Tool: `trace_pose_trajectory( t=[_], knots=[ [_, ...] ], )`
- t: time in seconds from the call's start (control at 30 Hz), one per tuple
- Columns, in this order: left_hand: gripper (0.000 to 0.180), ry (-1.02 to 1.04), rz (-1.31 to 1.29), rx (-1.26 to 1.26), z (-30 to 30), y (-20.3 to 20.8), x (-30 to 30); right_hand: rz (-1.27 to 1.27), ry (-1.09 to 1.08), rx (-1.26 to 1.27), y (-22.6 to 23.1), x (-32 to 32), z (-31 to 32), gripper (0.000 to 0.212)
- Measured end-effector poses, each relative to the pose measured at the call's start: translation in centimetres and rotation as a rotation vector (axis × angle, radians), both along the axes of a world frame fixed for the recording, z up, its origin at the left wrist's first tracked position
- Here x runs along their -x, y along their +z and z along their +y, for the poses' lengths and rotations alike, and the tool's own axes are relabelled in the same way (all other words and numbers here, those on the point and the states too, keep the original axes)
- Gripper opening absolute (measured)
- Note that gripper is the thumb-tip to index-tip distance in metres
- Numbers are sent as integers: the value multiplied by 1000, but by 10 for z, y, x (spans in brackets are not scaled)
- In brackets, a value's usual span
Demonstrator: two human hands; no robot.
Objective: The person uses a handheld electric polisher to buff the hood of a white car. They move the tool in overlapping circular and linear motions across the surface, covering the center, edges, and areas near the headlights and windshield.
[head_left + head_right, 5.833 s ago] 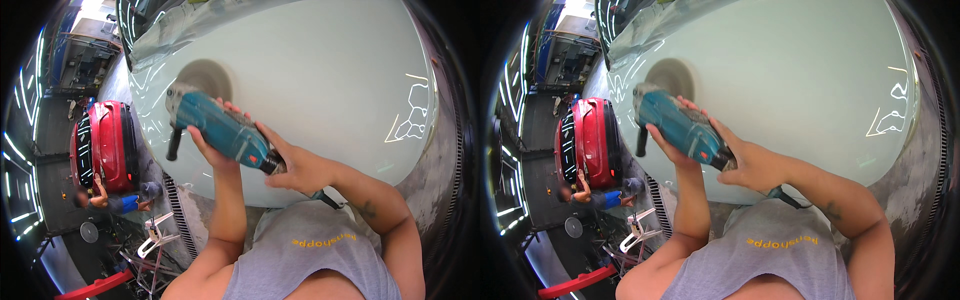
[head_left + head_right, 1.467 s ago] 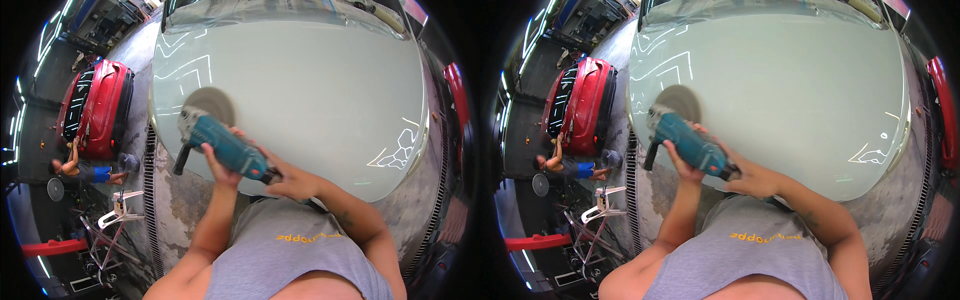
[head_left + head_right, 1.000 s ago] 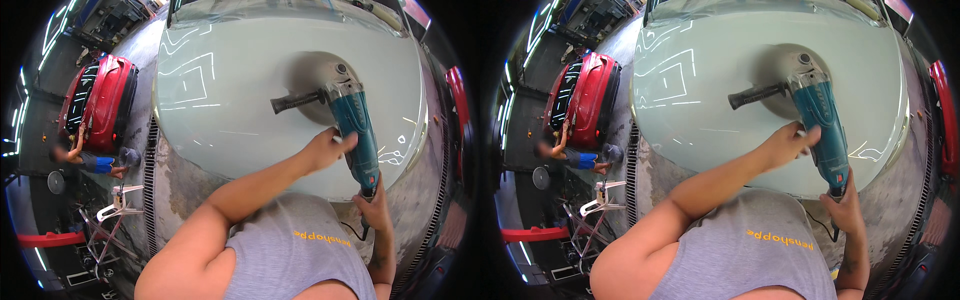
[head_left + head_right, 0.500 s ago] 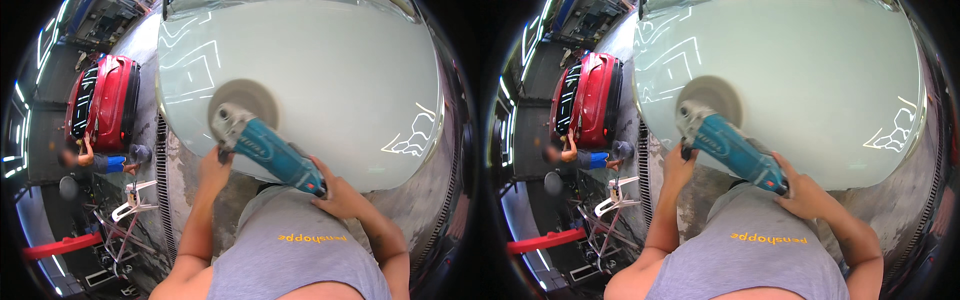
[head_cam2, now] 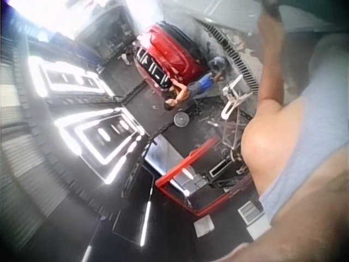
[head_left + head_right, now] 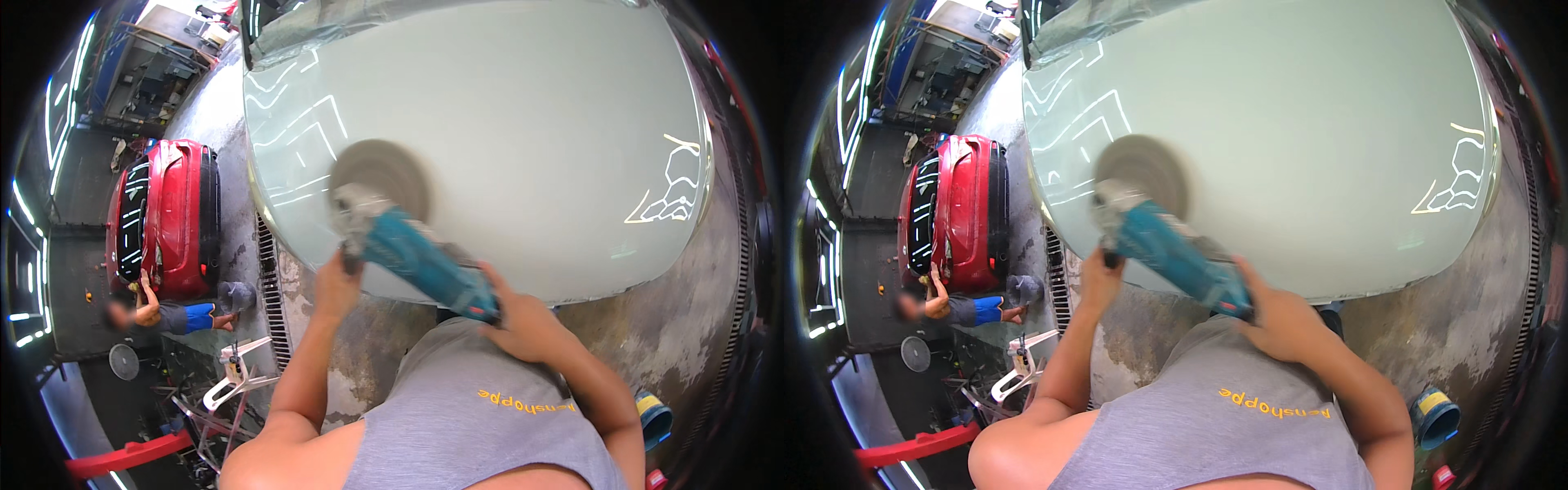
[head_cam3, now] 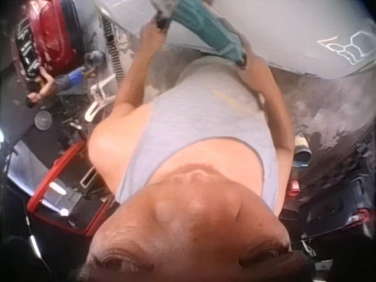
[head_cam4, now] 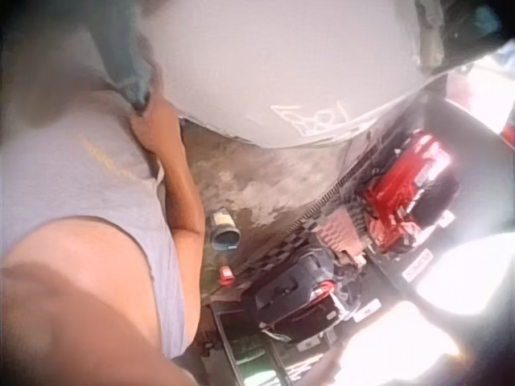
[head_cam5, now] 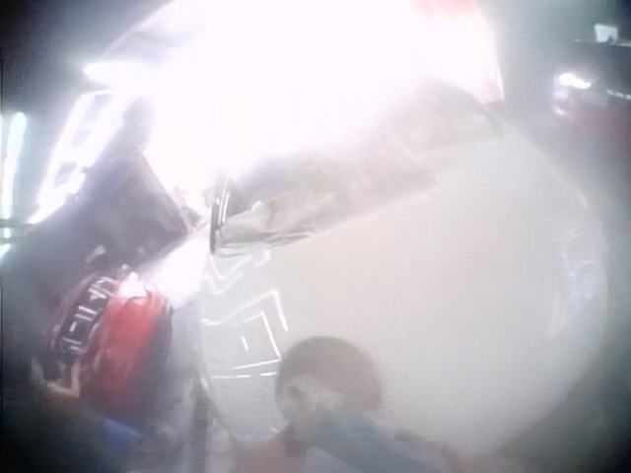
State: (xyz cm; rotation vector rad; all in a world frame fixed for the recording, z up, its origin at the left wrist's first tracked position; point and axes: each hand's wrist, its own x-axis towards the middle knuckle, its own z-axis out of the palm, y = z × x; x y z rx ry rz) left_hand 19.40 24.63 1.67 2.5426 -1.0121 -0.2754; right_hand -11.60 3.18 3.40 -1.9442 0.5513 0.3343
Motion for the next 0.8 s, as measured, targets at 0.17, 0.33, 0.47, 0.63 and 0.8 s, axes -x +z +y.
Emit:
trace_pose_trajectory(
  t=[0.17, 0.33, 0.47, 0.63, 0.8],
  knots=[
    [32, -354, 129, -139, -117, 12, 142, -104, -580, 87, -27, 179, -14, 90],
    [28, -671, 180, -80, -184, 11, 230, -5, -888, -53, -88, 300, -4, 67],
    [29, -648, 101, -172, -188, 9, 238, -98, -925, -108, -109, 295, 18, 64],
    [34, -504, 49, -244, -134, 13, 207, -189, -806, -57, -76, 235, 39, 72],
    [39, -334, 57, -276, -64, 7, 156, -113, -686, -48, -71, 182, 69, 82]
  ],
)
